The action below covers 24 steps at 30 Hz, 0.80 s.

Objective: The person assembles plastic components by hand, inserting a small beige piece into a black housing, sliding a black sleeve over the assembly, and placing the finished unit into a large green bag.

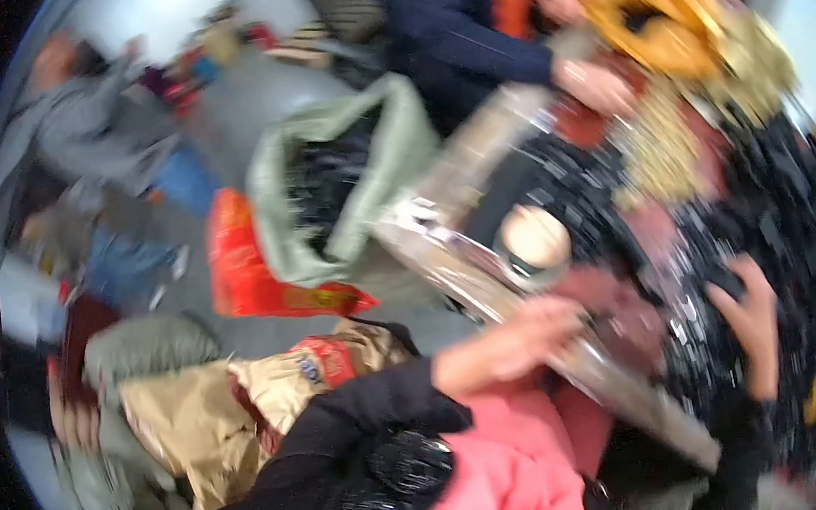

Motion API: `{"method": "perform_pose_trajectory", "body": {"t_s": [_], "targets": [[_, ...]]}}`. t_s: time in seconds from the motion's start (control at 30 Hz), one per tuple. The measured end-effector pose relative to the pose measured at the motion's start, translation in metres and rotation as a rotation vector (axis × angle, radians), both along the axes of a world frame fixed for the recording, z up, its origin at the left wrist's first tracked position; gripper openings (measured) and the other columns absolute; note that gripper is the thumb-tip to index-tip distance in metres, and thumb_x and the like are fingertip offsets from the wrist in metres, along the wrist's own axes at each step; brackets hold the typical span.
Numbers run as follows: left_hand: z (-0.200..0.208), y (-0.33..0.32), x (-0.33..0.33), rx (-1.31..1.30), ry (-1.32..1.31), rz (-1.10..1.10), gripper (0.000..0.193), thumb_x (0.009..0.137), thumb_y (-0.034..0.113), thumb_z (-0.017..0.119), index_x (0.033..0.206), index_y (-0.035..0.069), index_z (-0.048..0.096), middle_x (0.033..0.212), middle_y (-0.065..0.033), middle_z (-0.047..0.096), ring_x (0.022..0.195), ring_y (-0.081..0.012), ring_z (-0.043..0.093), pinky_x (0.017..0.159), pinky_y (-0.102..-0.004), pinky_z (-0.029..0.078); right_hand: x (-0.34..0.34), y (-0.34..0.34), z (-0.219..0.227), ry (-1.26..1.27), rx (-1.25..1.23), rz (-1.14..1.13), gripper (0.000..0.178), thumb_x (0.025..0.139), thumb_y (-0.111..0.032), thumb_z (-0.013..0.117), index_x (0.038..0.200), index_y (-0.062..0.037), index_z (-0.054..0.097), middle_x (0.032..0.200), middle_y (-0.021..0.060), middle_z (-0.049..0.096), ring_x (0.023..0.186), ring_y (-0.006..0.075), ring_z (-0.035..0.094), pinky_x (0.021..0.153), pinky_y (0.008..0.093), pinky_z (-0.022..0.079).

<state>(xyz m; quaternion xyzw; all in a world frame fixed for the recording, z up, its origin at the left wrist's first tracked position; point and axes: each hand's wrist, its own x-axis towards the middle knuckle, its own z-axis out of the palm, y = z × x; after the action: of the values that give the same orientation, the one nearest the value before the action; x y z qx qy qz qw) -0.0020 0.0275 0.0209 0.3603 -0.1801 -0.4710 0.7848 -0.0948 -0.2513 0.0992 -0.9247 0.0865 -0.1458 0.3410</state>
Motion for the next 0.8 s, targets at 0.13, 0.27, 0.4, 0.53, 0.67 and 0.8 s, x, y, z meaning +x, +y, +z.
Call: {"method": "perform_pose_trajectory", "body": {"t_s": [0.13,0.27,0.4,0.53,0.67,0.8], "targets": [[0.033,0.017,0.007,0.096,0.234,0.029,0.027,0.079,0.01,0.053,0.104,-0.001,0.048,0.085,-0.0091,0.057,0.064,-0.0096,0.055,0.054,-0.0173,0.045,0.018,0.077,0.008,-0.009,0.037,0.337,0.036,0.059,-0.016,0.069,0.088,0.0001,0.054,0.076,0.0089,0.05,0.071,0.0213,0.05,0.065,0.0278,0.039],[0.037,0.009,0.012,0.107,0.175,-0.052,0.028,0.079,0.01,0.054,0.104,-0.001,0.048,0.081,-0.0056,0.057,0.062,-0.0064,0.05,0.053,-0.0159,0.04,0.009,0.087,-0.005,-0.041,0.111,0.33,0.037,0.058,-0.016,0.07,0.088,-0.0003,0.055,0.075,0.0073,0.05,0.07,0.0201,0.05,0.064,0.0273,0.039],[0.037,0.011,0.009,0.169,0.105,-0.076,0.027,0.08,0.011,0.054,0.103,-0.001,0.049,0.08,-0.0044,0.056,0.06,-0.0048,0.048,0.052,-0.0157,0.039,0.002,0.087,-0.013,-0.036,0.134,0.328,0.038,0.057,-0.016,0.071,0.088,-0.0006,0.055,0.075,0.0068,0.05,0.07,0.0196,0.05,0.064,0.027,0.039],[0.039,0.017,0.013,0.181,0.049,-0.108,0.025,0.079,0.012,0.055,0.1,-0.001,0.05,0.078,-0.0031,0.056,0.059,-0.0042,0.048,0.051,-0.0155,0.039,0.001,0.088,-0.017,-0.017,0.142,0.316,0.038,0.057,-0.016,0.071,0.089,-0.0007,0.055,0.077,0.0069,0.051,0.071,0.0193,0.05,0.065,0.0272,0.039],[0.033,0.019,0.018,0.267,-0.062,-0.104,0.025,0.078,0.014,0.056,0.098,-0.001,0.051,0.076,-0.0027,0.056,0.059,-0.0041,0.048,0.051,-0.0154,0.039,0.0,0.089,-0.02,-0.002,0.171,0.316,0.038,0.057,-0.016,0.071,0.088,-0.0009,0.056,0.078,0.0072,0.052,0.073,0.0196,0.051,0.066,0.028,0.039],[0.038,0.014,0.018,0.356,-0.209,-0.161,0.026,0.077,0.014,0.058,0.097,-0.001,0.051,0.075,-0.0026,0.056,0.06,-0.0044,0.05,0.052,-0.0157,0.04,0.003,0.1,-0.023,-0.011,0.214,0.363,0.039,0.057,-0.017,0.071,0.089,-0.0013,0.056,0.079,0.0075,0.052,0.073,0.0208,0.051,0.067,0.0289,0.04]]}}
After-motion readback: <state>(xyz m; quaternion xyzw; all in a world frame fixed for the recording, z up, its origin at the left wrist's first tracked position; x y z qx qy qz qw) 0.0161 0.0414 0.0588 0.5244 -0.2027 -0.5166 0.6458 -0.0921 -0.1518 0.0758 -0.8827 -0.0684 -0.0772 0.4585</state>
